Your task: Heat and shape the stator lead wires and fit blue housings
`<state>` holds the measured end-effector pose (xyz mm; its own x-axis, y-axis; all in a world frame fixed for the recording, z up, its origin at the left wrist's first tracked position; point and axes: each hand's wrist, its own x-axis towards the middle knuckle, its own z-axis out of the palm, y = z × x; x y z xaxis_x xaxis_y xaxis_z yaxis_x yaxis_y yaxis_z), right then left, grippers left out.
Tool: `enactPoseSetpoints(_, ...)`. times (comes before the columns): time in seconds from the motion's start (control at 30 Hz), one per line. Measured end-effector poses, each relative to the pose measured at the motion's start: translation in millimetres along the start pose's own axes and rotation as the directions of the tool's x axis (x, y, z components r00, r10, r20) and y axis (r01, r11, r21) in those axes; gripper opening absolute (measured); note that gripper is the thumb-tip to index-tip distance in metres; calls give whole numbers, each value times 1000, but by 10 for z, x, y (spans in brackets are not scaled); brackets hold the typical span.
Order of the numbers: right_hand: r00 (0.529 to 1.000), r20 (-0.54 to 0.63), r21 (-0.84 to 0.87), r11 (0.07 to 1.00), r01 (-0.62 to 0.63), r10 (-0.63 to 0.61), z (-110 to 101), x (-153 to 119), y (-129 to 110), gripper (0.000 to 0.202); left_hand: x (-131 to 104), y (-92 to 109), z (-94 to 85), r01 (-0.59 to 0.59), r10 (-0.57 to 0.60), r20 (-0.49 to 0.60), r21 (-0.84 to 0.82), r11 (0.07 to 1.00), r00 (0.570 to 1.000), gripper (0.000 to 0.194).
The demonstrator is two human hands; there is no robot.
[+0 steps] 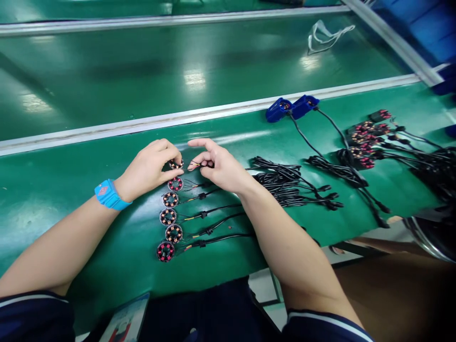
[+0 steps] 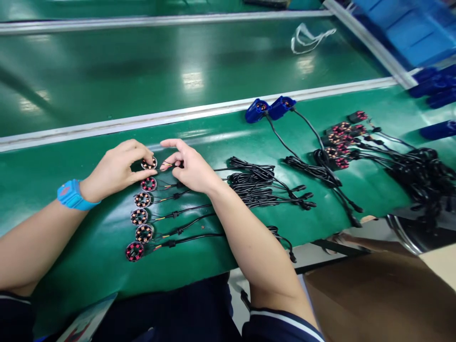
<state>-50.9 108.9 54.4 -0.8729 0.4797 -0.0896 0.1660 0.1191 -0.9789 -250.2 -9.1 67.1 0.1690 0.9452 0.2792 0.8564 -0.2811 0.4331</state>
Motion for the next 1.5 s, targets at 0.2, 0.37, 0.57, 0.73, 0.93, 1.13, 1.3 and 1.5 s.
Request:
enactPoseSetpoints(0.2, 999, 20, -239, 969, 54, -50, -92, -64, 23, 70, -35, -92, -153, 5, 19, 273, -86, 996, 962, 47)
enactPoseSetpoints(0.37, 952, -290, -149, 987, 59, -101, -232, -81, 21, 50, -60, -23, -238, -2, -7, 331, 28, 1000, 944, 45)
enactPoseSetpoints(0.57, 871, -485, -50, 997, 66, -82, -200, -33, 19, 33, -75, 13, -282, -32, -1, 326, 98, 995, 945, 44)
enactPoseSetpoints(0.73, 883, -442, -164, 982, 94, -158, -172, -40, 10, 30, -136, 51, -444, -127, 63, 287, 210, 969, 956, 42)
enactPoseSetpoints(0.93, 858, -456, -119, 971, 205, -237, -190, -10, 73, 25, -173, 236, -655, -189, 51, 381, 335, 923, 923, 37)
enactPoseSetpoints(1.13, 831, -479, -124, 959, 254, -282, -199, 6, 95, 21, -149, 386, -534, -251, 125, 428, 252, 935, 895, 45)
enactPoseSetpoints(1.3, 821, -494, -126, 958, 257, -285, -190, 16, 84, 19, -140, 391, -328, -228, 158, 444, 108, 968, 882, 37)
enactPoseSetpoints(1.5, 821, -489, -139, 955, 261, -295, -190, 31, 96, 17, -109, 455, -313, -195, 113, 436, 148, 970, 893, 28)
